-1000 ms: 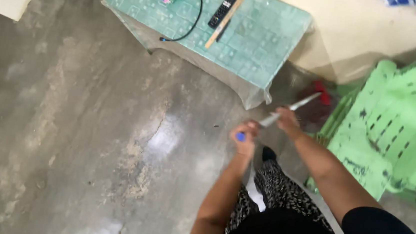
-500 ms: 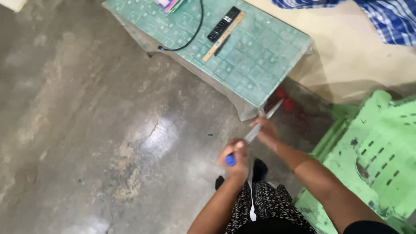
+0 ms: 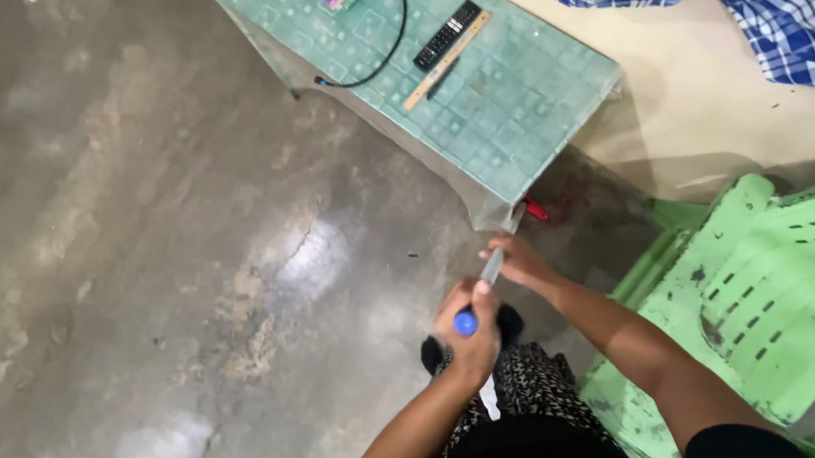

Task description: The person mops a concrete floor using a mop and a bucket of water, navigating between green plastic chairs and a table.

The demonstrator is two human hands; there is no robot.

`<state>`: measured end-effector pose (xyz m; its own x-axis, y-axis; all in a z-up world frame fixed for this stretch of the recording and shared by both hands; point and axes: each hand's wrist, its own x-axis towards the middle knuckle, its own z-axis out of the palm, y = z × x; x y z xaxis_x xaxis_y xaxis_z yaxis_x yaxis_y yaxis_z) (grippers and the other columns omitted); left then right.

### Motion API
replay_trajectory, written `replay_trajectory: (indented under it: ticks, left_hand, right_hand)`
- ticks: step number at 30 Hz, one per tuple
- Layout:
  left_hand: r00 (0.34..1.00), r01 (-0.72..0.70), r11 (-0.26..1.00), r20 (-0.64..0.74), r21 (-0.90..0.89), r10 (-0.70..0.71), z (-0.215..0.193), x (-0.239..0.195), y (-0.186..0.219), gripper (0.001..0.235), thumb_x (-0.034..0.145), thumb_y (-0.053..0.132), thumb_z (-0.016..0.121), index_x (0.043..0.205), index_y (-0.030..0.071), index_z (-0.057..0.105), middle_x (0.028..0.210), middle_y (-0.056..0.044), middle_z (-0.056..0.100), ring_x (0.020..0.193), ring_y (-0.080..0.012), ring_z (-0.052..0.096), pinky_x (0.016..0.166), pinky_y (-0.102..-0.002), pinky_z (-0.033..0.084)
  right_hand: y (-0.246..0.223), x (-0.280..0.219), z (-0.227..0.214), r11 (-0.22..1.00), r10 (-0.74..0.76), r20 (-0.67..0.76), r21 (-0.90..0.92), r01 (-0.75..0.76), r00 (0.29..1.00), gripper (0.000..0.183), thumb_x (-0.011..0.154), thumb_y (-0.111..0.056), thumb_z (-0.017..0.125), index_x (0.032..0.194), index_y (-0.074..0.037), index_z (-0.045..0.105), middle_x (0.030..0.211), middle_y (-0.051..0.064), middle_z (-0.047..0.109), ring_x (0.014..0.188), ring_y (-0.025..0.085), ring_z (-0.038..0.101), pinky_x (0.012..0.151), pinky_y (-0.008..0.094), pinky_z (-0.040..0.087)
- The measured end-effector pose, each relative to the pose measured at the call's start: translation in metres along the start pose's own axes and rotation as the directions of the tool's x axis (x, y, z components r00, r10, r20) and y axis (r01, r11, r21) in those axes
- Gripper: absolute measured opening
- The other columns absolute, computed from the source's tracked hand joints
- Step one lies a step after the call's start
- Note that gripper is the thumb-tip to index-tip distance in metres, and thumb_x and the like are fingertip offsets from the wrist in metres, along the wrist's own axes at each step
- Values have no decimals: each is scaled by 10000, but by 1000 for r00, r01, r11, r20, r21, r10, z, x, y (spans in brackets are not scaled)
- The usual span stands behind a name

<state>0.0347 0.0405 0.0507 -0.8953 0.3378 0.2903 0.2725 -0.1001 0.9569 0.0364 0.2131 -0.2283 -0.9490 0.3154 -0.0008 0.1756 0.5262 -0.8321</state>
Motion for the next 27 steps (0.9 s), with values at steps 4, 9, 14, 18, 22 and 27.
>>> replay_trajectory:
  ticks: [4,9,14,18,22,27]
  left_hand:
    - [993,96,981,-50,-168,-106,28,23,-39,281,1054,92,602,792,-5,580,742,-26,553,683,-91,489,621,-273,407]
    - [995,99,991,32,-93,-96,2,36,-47,297,1060,108,605,794,-24,620,741,-4,565,679,-83,494,626,-264,408]
    - [970,224,956,137,-190,-200,-68,36,-24,300,1053,79,612,773,-29,602,743,-15,590,677,-79,505,627,-260,418]
    - [941,208,976,258,71,-220,-146,36,-4,288,1018,46,665,747,-31,607,684,-27,553,657,-85,489,585,-269,410]
    - [951,173,983,272,-68,-149,-244,63,-8,183,974,18,615,795,-8,648,811,-45,672,715,-99,606,641,-274,497]
    - [977,141,985,175,-102,-122,-325,106,-26,274,1057,59,626,793,-9,658,722,-79,626,606,-133,548,567,-285,440]
  right_hand:
    - [8,39,-22,974,132,-223,212,-85,966,254,855,-342,673,965,-115,708,948,150,703,892,329,710,776,429,544]
    - [5,52,-30,986,110,-99,-111,-121,989,342,904,-440,731,923,-100,692,968,192,655,963,362,654,872,451,528]
    - [-28,11,38,929,340,-43,-141,-343,939,322,905,-436,611,1033,-156,707,1120,132,676,1037,383,636,848,490,505]
    - [-80,-27,121,875,466,-21,-132,-465,884,351,853,-374,642,1104,-138,702,1166,135,679,1073,377,635,887,479,503]
    - [-134,-14,222,969,245,-144,16,-246,959,425,796,-298,693,1172,-99,694,1163,152,694,1119,352,647,956,449,510]
    - [-194,53,284,857,482,-46,-181,-482,875,328,850,-257,651,1164,-199,726,1220,90,699,1179,338,639,998,443,515]
